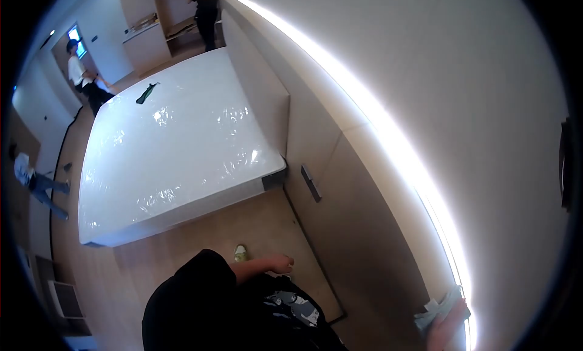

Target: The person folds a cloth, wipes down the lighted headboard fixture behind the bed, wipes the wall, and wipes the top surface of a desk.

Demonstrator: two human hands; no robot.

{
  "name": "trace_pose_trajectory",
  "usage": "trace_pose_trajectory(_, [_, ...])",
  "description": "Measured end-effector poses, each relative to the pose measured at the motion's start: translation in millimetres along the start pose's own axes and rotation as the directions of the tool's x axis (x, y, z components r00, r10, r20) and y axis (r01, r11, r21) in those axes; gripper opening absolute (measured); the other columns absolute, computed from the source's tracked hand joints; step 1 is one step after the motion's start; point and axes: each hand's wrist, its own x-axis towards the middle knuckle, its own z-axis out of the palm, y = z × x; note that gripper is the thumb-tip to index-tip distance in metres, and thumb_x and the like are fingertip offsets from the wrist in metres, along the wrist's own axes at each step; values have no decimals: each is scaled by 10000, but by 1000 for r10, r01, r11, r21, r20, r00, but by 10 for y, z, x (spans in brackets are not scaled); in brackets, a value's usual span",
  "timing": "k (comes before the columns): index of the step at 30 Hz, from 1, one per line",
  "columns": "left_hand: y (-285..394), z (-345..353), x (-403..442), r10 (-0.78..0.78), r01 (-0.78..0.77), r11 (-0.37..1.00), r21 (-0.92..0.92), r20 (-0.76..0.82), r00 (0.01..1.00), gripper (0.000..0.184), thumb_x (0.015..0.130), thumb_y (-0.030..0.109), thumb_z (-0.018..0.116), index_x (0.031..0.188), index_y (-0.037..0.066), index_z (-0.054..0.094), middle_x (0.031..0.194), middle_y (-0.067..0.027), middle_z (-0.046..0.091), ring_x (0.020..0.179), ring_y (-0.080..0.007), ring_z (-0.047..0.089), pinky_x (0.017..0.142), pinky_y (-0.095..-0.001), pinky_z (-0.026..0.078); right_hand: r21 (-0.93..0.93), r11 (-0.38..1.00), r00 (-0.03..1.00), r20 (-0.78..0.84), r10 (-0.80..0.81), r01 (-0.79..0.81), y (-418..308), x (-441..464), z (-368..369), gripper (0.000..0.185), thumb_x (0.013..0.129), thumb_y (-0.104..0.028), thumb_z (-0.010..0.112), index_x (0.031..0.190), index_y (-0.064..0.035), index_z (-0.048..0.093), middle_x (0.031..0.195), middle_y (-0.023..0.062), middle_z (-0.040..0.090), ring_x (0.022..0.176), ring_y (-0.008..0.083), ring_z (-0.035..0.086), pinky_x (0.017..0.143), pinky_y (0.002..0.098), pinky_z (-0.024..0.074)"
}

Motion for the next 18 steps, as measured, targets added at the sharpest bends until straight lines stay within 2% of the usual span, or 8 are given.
trace_pose_trajectory(2, [-55, -84, -41, -25, 25, 1000, 10, 5, 1000, 488, 917, 391, 522, 1302, 104, 610, 1254, -188, 654, 1156, -378, 615, 977, -480, 482, 20, 996, 996, 32, -85, 84, -602, 206, -155, 767, 949, -342, 544, 1559, 11, 243, 1614, 247, 241, 1500, 433, 196, 1222, 518, 147])
trace_pose_trajectory(5, [-569, 152, 163, 25, -31, 998, -50, -123, 992, 489, 913, 398, 521, 1287, 98, 618, 1217, -197, 667, 1130, -384, 627, 972, -484, 484, 56, 980, 974, 108, -198, 193, -1610, 726, -410, 842, 889, -289, 630, 1556, 24, 224, 1611, 263, 224, 1497, 454, 182, 1218, 540, 148])
trace_pose_trajectory(6, [-657, 110, 96, -7, -5, 996, -88, -144, 990, 481, 914, 396, 524, 1274, 94, 624, 1208, -204, 667, 1123, -389, 628, 965, -485, 488, 69, 972, 962, 140, -233, 226, -1875, 930, -483, 868, 869, -273, 655, 1555, 29, 218, 1610, 267, 219, 1495, 461, 177, 1216, 545, 148])
trace_pose_trajectory(9, [-979, 34, -141, -102, 55, 973, -222, -204, 974, 451, 917, 388, 535, 1231, 82, 643, 1172, -222, 672, 1095, -406, 633, 942, -486, 501, 59, 901, 895, 108, -433, 429, -2543, 1563, -431, 776, 955, -351, 574, 1518, 80, 259, 1567, 296, 289, 1467, 479, 238, 1204, 559, 174])
trace_pose_trajectory(12, [-1613, 114, -228, -177, 57, 931, -360, -313, 933, 416, 923, 378, 550, 1182, 73, 663, 1123, -229, 685, 1058, -419, 643, 918, -486, 514, 140, 832, 834, 65, -548, 536, -3383, 2149, -378, 833, 914, -327, 642, 1505, 99, 238, 1560, 322, 263, 1459, 501, 225, 1195, 581, 173])
trace_pose_trajectory(14, [-2028, 313, -255, -209, 21, 899, -437, -386, 898, 397, 927, 378, 560, 1152, 71, 674, 1099, -224, 694, 1036, -419, 650, 906, -488, 520, 122, 804, 808, 25, -589, 582, -3974, 2557, -306, 827, 924, -359, 629, 1502, 97, 251, 1554, 317, 277, 1450, 495, 244, 1188, 580, 191])
trace_pose_trajectory(17, [-2587, 325, -247, -295, 144, 872, -468, -269, 917, 380, 941, 379, 570, 1149, 83, 684, 1093, -189, 707, 1028, -363, 674, 908, -470, 521, 105, 766, 772, -37, -635, 635, -4875, 3207, -145, 820, 933, -396, 613, 1496, 90, 268, 1545, 309, 298, 1438, 483, 272, 1178, 576, 214])
trace_pose_trajectory(18, [-2712, 380, -220, -283, 119, 876, -467, -298, 911, 393, 937, 388, 568, 1160, 87, 685, 1097, -191, 706, 1029, -378, 669, 913, -478, 519, 103, 754, 760, -60, -647, 649, -5166, 3413, -97, 818, 935, -407, 608, 1494, 88, 273, 1542, 305, 305, 1434, 479, 281, 1175, 574, 221])
